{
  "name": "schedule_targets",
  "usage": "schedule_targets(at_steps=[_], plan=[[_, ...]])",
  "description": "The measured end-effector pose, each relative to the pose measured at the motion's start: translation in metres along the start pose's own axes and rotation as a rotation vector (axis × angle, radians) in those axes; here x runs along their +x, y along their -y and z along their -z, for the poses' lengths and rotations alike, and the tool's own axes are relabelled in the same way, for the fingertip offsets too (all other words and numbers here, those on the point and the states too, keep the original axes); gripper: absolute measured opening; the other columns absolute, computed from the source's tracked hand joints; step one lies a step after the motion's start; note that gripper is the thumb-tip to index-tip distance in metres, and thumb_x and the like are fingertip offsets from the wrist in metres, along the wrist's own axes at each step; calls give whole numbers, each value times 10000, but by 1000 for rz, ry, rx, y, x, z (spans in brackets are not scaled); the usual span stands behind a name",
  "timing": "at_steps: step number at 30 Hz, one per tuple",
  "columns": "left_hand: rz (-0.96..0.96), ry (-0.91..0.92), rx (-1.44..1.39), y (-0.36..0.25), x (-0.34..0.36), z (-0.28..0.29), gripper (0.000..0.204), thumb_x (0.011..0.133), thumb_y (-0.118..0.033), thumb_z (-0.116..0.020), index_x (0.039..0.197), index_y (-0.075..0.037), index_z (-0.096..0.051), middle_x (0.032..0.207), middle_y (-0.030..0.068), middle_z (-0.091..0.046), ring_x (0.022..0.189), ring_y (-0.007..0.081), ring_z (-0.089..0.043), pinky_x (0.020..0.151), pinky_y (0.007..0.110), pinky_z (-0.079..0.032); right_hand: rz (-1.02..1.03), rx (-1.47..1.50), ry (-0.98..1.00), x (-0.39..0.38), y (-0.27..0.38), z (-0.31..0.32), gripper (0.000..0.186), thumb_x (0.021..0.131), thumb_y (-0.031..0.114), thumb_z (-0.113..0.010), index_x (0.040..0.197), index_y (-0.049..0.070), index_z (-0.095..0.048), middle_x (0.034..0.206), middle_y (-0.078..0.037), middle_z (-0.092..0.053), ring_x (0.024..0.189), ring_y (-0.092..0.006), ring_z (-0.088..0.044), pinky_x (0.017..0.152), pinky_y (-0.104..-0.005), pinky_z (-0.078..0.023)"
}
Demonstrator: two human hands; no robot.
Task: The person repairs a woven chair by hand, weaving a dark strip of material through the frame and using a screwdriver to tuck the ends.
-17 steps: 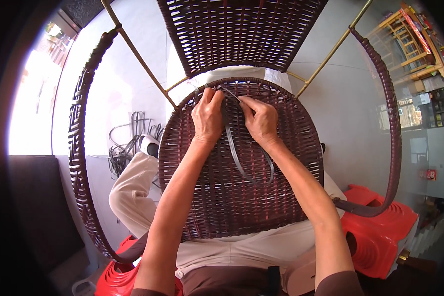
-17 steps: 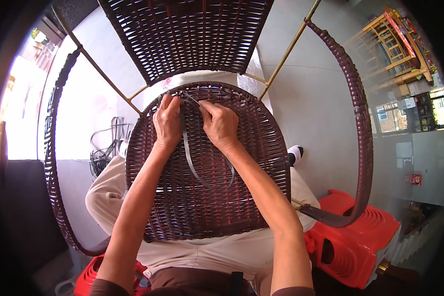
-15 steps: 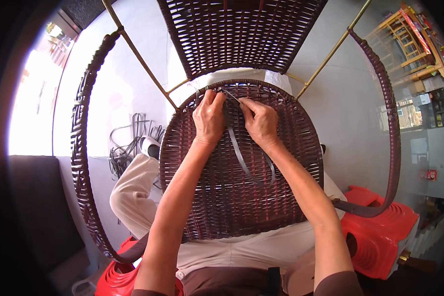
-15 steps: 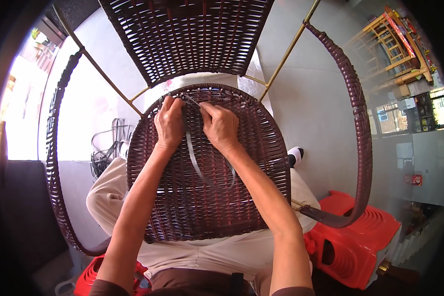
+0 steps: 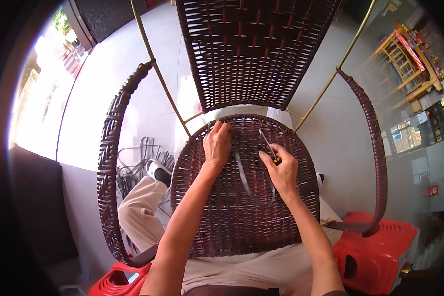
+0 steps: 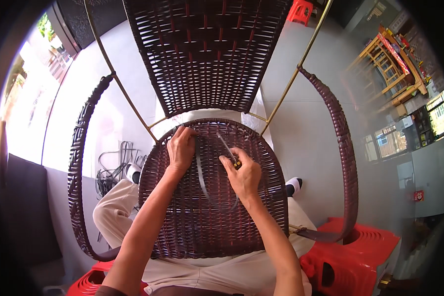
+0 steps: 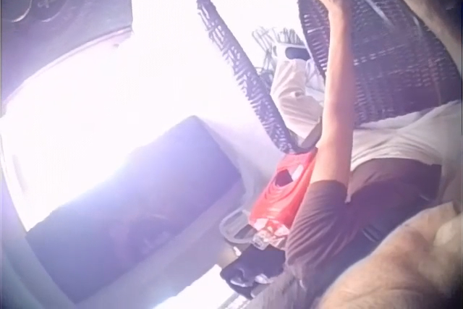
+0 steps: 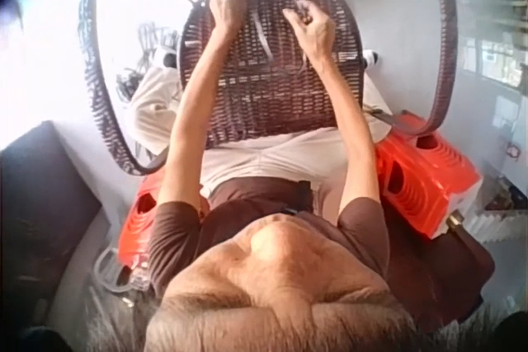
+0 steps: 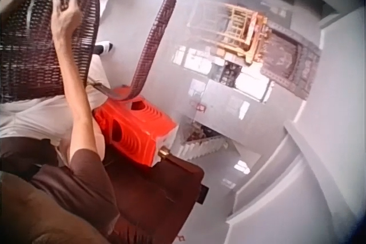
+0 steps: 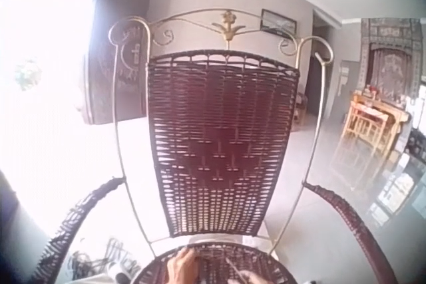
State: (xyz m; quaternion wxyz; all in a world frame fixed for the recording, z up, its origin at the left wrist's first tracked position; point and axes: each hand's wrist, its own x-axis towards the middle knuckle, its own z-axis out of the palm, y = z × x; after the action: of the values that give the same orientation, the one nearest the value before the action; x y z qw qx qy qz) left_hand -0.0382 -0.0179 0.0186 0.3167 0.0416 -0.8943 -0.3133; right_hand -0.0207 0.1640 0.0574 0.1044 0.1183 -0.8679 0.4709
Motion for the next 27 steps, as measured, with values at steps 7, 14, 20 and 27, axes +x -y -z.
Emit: schedule_targets(at_steps=[7,14,20,27], plan=[[170,7,-136,3,6,26,225,737,40,-526,956,6,-563,953,150,-560,782,277,-577,695,364,-464,-77,71,135,22,19,-25,253,784,231,-664,940,36,-629,686,-88,-638,603,-178,-613,526,-281,-458],[-22,120,264,18,9,6,387,748,-3,-449,1133,18,-474,1044,159,-539,1003,301,-502,912,393,-355,137,-309,217,40,35,-21,292,811,139,-584,1102,116,-599,814,-169,-653,718,-327,-640,617,-394,-514],[14,109,267,15,10,6,270,772,-60,-460,1036,-36,-509,871,115,-524,853,283,-503,767,381,-367,135,-582,430,64,50,-24,273,792,97,-562,1055,117,-634,766,-184,-633,678,-358,-612,617,-426,-500],[17,87,258,14,11,6,205,805,-81,-456,998,-34,-510,864,111,-522,846,282,-502,770,394,-371,95,-633,513,74,55,-28,251,802,112,-531,1024,121,-648,768,-194,-637,693,-350,-628,663,-440,-509]])
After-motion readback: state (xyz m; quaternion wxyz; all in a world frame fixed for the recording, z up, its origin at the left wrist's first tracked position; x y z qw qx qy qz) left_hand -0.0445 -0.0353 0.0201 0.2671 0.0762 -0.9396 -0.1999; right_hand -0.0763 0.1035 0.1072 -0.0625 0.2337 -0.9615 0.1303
